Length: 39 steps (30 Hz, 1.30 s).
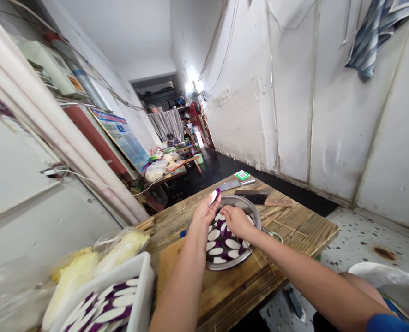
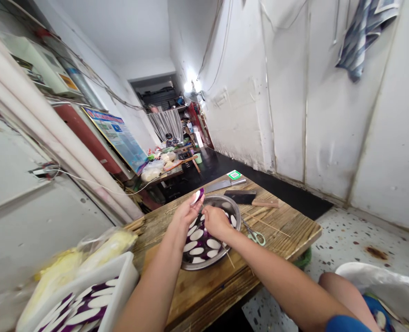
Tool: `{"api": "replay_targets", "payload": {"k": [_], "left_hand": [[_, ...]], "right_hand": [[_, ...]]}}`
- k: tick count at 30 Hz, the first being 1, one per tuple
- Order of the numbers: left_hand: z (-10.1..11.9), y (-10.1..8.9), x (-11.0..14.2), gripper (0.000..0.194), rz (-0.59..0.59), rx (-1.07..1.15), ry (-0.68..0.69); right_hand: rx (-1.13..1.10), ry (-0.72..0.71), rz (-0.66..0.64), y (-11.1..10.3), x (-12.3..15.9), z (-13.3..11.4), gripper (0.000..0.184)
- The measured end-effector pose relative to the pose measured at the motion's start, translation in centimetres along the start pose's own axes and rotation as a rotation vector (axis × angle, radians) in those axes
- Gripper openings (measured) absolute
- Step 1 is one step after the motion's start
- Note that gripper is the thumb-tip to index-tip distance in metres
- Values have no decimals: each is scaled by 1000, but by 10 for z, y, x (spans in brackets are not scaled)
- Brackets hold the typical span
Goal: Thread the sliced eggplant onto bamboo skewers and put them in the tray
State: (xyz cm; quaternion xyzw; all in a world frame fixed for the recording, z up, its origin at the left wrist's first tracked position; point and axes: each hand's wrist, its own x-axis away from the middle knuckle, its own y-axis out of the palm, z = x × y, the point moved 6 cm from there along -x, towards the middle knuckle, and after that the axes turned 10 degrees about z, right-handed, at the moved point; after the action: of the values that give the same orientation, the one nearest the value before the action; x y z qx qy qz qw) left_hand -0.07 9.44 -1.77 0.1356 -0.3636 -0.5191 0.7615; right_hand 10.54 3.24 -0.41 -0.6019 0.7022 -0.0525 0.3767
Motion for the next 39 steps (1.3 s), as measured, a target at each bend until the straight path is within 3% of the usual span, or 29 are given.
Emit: {"api": "replay_targets", "payload": {"k": [16,25,32,39], "left_hand": [[2,-4,-3,13,60,58,95],[1,-5,-3,12,86,16,142],[-1,-7,-5,11,109,23,115],[-7,-5,-9,13,71,51,-13]], "right_hand": [[-36,-51,-18,1,2,-6,31],[157,-65,-66,4,5,-5,35],[219,-75,-78,4,6,-5,37],[186,-24,-31,-3,7,-7,33]]}}
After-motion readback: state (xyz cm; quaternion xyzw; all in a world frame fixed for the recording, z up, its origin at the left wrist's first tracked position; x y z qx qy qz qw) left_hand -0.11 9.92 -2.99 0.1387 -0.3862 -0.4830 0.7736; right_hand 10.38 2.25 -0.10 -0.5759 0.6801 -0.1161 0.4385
